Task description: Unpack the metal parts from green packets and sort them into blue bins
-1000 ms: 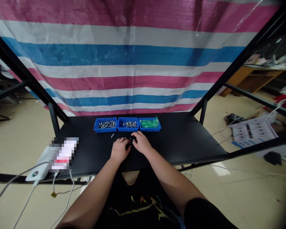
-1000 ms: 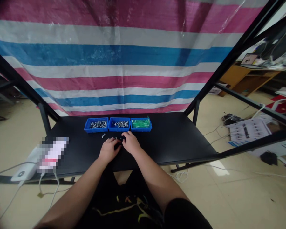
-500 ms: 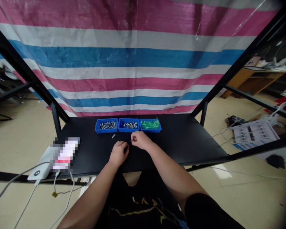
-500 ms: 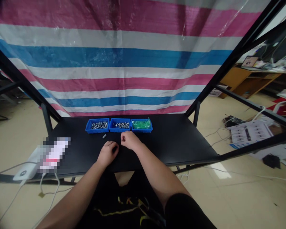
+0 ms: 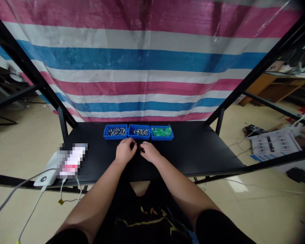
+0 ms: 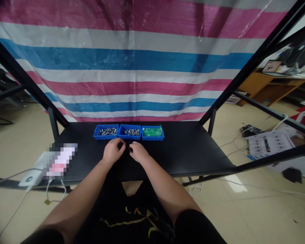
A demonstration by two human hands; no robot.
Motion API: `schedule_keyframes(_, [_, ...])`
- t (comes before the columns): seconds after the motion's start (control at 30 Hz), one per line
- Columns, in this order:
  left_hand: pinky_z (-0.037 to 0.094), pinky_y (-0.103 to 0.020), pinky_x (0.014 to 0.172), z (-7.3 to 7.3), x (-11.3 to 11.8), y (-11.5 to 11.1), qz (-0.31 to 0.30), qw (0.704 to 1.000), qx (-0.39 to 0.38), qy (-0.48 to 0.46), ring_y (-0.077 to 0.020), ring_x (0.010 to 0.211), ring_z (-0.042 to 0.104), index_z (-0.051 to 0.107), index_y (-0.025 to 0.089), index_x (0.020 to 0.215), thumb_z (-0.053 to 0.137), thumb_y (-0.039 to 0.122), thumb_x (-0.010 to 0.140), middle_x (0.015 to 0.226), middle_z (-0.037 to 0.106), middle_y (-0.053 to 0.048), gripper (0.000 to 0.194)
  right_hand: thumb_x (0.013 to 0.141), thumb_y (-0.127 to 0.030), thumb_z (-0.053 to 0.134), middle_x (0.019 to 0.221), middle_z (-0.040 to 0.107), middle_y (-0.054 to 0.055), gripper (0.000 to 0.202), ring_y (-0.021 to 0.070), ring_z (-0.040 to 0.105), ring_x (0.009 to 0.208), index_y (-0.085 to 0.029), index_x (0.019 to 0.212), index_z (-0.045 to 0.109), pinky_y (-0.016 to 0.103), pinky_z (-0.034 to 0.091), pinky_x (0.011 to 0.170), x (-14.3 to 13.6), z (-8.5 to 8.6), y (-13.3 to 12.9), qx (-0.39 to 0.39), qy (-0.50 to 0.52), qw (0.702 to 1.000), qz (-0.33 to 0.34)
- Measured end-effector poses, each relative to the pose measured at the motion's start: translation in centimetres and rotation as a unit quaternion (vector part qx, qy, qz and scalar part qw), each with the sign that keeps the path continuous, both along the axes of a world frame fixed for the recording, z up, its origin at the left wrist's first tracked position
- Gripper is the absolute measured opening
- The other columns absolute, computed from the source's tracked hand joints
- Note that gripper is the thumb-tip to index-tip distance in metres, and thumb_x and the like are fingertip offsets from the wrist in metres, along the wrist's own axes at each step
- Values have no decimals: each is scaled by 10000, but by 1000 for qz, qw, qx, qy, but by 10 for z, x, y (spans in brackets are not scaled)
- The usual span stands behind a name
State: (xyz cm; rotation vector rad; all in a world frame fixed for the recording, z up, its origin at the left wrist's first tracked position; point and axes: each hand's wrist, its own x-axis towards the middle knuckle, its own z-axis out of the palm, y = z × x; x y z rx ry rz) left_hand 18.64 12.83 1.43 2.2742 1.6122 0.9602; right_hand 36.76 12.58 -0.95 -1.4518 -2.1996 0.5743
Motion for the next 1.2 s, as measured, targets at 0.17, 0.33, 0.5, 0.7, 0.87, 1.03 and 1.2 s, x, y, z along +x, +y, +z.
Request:
schedule_keyframes(0.17, [417, -471, 1109, 49, 9, 34, 37, 997, 39, 61, -292, 1359, 540, 631, 245, 1314, 562, 178, 893, 1405, 649, -96, 431, 810, -37, 659, 948, 621, 37, 174, 119, 598, 752, -175, 887, 731, 229, 465, 725, 4, 7, -3, -19, -21, 1000, 4])
schedule_keyframes(0.33, [505, -406, 987, 42, 2, 13, 42, 996, -12, 75, -266, 1114, 674, 709, 255, 1137, 539, 183, 899, 1118, 751, -63, 301, 765, -65, 691, 911, 613, 25, 141, 116, 576, 733, -181, 838, 724, 224, 428, 678, 13, 15, -4, -45, -53, 997, 21])
schedule_keyframes(0.5, [535, -356, 970, 2, -6, -8, -40, 997, -42, 55, -242, 1065, 659, 713, 222, 1108, 575, 154, 856, 1105, 701, -82, 295, 724, -70, 705, 805, 574, -13, 128, 108, 546, 665, -189, 752, 666, 229, 436, 653, 13, 31, 15, -43, -7, 996, 83])
schedule_keyframes(0.7, [496, -441, 1075, -26, -3, -3, -112, 991, -42, 52, -250, 1173, 618, 668, 225, 1310, 543, 65, 851, 1330, 643, -103, 502, 805, -172, 686, 1186, 503, 82, 253, 178, 588, 874, -210, 1041, 599, 300, 511, 761, 1, 48, 21, 156, 129, 970, -134])
schedule_keyframes(0.87, [547, -360, 929, -28, 0, 1, -96, 989, -83, 81, -228, 983, 680, 769, 190, 1028, 514, 111, 917, 1053, 716, -106, 289, 846, -214, 654, 983, 538, 33, 98, 176, 543, 793, -229, 846, 557, 282, 442, 713, 6, 32, 0, 144, 60, 979, -135])
schedule_keyframes(1.03, [551, -333, 834, -5, 3, 17, -68, 985, -116, 104, -232, 905, 706, 749, 209, 985, 625, 205, 886, 1000, 742, -80, 159, 823, -149, 623, 852, 548, -3, 125, 151, 514, 715, -226, 779, 534, 259, 396, 679, 16, 1, -15, 84, 49, 988, -121])
schedule_keyframes(1.2, [523, -365, 995, 19, 9, 45, -7, 1000, -21, -6, -251, 1120, 681, 659, 204, 1205, 541, 263, 961, 1184, 733, -99, 277, 832, -133, 592, 827, 534, -11, 116, 142, 515, 701, -224, 793, 532, 252, 392, 678, 18, -18, -31, 91, 63, 989, -99])
